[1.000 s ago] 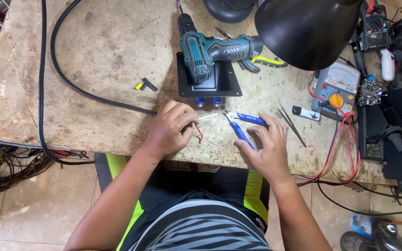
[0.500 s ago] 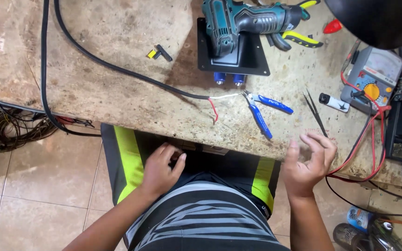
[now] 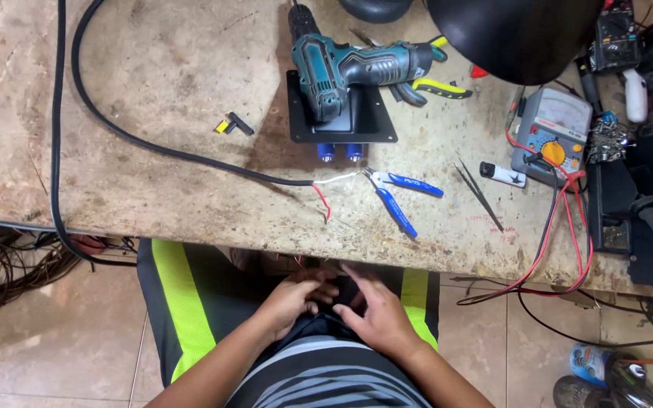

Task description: Soldering wires to an electronic component and assembling parts at a repair bench.

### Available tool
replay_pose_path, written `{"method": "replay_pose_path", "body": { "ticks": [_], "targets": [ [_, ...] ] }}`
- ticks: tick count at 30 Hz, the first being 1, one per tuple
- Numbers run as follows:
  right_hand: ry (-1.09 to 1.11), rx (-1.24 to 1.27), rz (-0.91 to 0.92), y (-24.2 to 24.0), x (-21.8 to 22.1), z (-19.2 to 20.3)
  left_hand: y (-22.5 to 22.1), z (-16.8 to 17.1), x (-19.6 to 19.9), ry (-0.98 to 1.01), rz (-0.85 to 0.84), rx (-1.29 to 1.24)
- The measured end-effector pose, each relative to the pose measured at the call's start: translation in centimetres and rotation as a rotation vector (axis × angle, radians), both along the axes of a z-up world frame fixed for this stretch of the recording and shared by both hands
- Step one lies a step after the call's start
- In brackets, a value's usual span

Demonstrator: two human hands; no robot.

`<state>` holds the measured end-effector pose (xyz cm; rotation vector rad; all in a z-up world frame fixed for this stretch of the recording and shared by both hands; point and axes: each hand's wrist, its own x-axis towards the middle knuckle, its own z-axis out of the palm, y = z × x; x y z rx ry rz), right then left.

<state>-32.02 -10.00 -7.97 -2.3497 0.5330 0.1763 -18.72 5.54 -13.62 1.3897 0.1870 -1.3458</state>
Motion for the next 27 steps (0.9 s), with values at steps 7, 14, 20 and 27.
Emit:
{"method": "replay_pose_path", "body": {
  "ticks": [7,14,20,27],
  "targets": [
    [-0.177,0.141,0.326,-1.2,0.2,0.0,2.6,1.4,0.1,0.568,0.277,-0.455],
    [0.058,-0.034,0.272,-7.8,-4.2,9.7,4.3,-1.6,-0.3,0.417,0.355,-0.203],
    [-0.069,-0.179,0.052,-12.2,-7.6,13.7,3.5,0.7,-0.3,0.232,0.295,0.046],
    [-0.133,-0.115,0.219,-8.0,-3.1,13.7,4.0,8.7,-2.1,-1.142,-0.101,0.353]
  ]
}}
